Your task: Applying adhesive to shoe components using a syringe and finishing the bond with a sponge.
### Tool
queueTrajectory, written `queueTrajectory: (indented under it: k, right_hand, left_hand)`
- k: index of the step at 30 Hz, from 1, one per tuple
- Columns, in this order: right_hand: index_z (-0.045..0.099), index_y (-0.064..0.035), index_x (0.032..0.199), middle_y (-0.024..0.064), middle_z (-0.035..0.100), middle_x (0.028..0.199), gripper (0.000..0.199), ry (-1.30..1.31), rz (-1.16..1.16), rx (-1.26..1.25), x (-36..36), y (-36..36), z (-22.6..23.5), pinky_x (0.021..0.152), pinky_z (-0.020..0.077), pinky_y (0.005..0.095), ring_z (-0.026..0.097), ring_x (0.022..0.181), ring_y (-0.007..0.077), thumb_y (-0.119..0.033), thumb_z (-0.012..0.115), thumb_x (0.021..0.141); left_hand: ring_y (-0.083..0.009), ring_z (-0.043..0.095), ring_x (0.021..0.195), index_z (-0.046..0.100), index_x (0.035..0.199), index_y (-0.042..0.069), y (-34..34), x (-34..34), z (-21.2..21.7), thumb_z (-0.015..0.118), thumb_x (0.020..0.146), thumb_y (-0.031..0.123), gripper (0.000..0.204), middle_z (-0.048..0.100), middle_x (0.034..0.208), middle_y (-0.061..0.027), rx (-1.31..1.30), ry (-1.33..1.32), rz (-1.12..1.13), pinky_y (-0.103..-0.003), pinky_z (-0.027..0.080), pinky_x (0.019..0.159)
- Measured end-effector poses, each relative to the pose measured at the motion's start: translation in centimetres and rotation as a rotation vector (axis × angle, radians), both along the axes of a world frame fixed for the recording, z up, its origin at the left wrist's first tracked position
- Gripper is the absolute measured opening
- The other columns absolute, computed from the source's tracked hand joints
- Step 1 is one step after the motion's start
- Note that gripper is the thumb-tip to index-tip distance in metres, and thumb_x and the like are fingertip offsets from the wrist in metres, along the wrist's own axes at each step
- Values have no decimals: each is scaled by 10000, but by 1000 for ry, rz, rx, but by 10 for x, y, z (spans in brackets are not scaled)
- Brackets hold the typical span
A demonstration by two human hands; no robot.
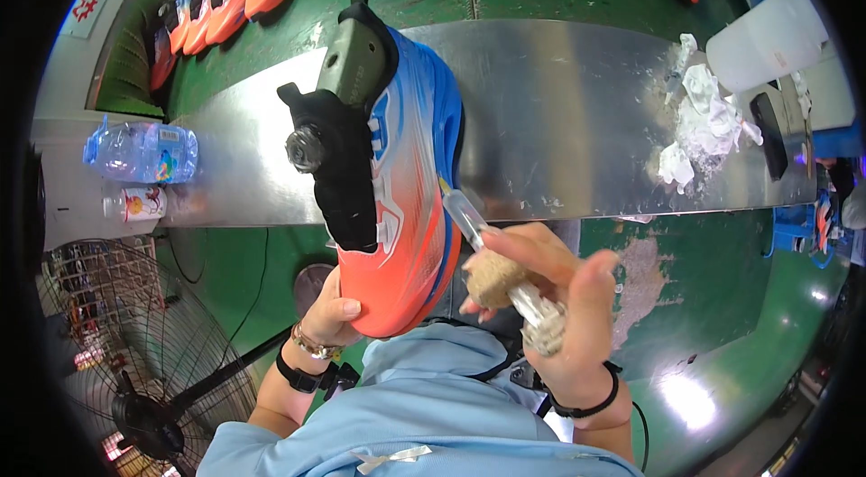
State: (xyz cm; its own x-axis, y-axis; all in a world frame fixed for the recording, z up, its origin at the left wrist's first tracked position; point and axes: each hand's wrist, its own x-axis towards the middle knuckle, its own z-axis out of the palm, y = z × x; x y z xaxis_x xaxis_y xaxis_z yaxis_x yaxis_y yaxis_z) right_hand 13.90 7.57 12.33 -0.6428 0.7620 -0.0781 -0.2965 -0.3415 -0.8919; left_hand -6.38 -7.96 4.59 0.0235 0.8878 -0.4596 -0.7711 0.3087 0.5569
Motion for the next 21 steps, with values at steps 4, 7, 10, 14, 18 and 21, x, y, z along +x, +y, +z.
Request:
queueTrajectory:
  k: [4,7,10,14,18,21]
  right_hand:
    - [624,-103,1144,193,538,813,718,-56,-137,23,8,-15,15,494,470,344,548,568,274,-572,117,948]
    - [593,-131,1195,201,535,817,704,-103,-205,201,18,-24,23,470,484,357,521,522,266,-582,116,943]
    - [562,-179,1241,214,516,806,665,-159,-194,347,31,-23,32,440,498,364,489,471,255,-578,122,943]
    - [600,-200,1186,219,468,776,648,-68,-223,215,41,-28,46,437,509,370,490,465,262,-570,129,939]
    - [620,-203,1148,218,469,799,671,-49,-246,268,43,-28,49,446,512,368,487,471,262,-577,106,932]
    - [622,-220,1142,209,472,811,661,-109,-319,309,44,-30,47,453,513,368,488,477,263,-575,105,932]
  left_hand:
    - [-186,515,1158,386,1294,0,11,19,-10,736,728,163,685,520,1248,-91,65,-175,-2,-367,414,984]
    - [-272,536,1110,353,1331,31,29,39,-19,759,695,236,782,495,1240,-137,74,-261,-90,-444,469,920]
    - [-290,521,1119,360,1326,42,54,58,-21,773,684,248,792,496,1226,-150,145,-416,-97,-489,462,919]
    - [-273,407,1258,364,1349,117,89,80,-26,826,663,239,836,410,1348,-65,269,-552,-66,-474,347,1041]
    - [-247,328,1319,351,1366,165,112,88,-27,841,641,236,878,348,1406,-14,255,-542,-55,-469,306,1078]
    - [-213,314,1328,396,1338,147,126,93,-26,823,665,265,806,377,1396,-4,285,-503,-59,-457,290,1095]
